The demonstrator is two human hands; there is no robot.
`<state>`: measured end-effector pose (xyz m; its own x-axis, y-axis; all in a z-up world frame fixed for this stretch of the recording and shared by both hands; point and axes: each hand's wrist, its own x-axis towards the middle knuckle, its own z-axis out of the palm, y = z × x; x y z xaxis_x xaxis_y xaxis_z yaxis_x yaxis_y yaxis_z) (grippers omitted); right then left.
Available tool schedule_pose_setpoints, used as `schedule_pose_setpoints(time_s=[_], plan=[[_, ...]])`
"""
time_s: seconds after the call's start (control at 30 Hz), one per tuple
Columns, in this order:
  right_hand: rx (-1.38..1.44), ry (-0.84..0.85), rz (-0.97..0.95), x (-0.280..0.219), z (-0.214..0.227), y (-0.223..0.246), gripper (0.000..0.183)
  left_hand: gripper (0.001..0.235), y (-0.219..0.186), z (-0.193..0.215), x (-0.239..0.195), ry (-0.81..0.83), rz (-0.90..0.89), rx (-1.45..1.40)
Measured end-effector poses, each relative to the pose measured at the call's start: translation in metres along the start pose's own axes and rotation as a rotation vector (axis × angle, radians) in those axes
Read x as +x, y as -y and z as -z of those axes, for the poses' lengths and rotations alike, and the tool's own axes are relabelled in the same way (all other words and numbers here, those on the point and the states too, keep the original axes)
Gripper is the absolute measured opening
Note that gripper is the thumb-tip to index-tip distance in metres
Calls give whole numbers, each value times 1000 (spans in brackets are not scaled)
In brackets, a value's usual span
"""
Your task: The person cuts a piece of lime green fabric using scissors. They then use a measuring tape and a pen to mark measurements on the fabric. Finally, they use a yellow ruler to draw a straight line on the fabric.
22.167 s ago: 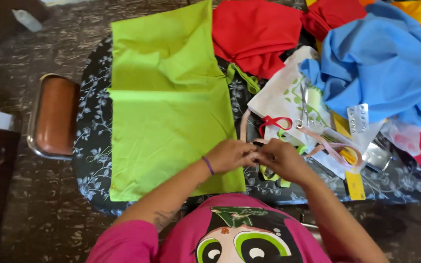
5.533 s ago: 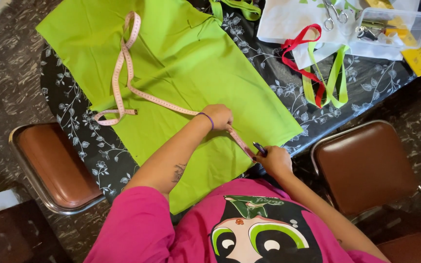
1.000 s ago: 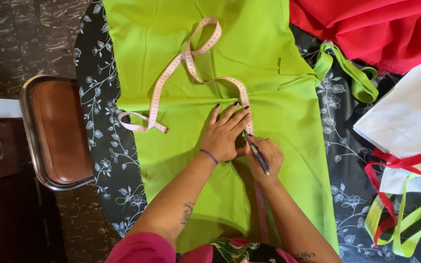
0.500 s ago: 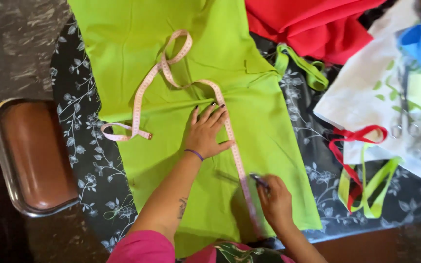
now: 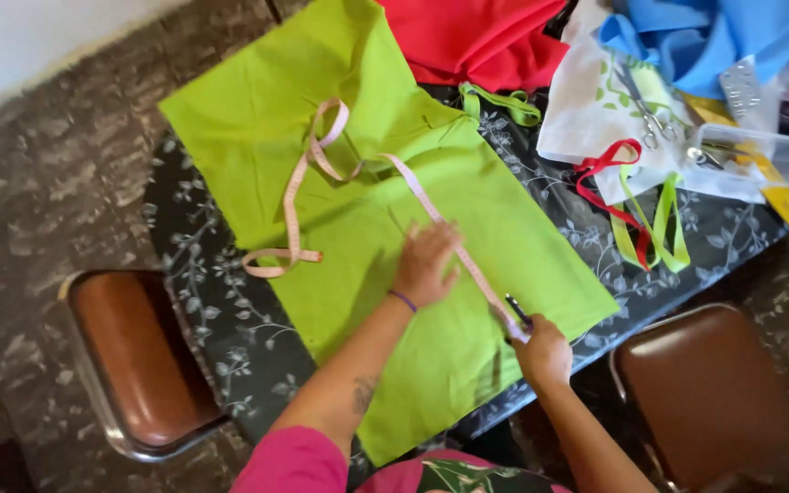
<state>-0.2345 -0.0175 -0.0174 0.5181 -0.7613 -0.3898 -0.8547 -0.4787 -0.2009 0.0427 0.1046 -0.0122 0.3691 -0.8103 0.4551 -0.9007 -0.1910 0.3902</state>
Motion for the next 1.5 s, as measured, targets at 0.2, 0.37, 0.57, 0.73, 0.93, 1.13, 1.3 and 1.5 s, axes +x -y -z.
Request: schedule_pose_setpoints(time_s=[0.2,0.37,0.57,0.73,0.93,1.13,1.3,1.5], plan=[[130,-40,95,-38,-24,20,26,92,-48,36,-94,225,-40,-203],[478,33,457,-155,-8,80,22,102,-63,121,-125,507,-63,-305],[555,130,493,-202,-18,78,24,29,-41,145,-163,913,-243,-23],[599,155,310,-200,-49,39,23,44,-4,148,-164,983,-219,-108],[716,157,6,-198,-90,10,27,33,3,133,-149,1089,8,-119],[737,89,-241,-189,-115,-1,22,29,-4,121,-126,1095,67,-80],[821,58,-396,-184,-113,11,27,25,-5,115,-102,1083,102,-35],[789,66,-447,-182,-116,21,26,23,12,95,-89,1106,140,-14]])
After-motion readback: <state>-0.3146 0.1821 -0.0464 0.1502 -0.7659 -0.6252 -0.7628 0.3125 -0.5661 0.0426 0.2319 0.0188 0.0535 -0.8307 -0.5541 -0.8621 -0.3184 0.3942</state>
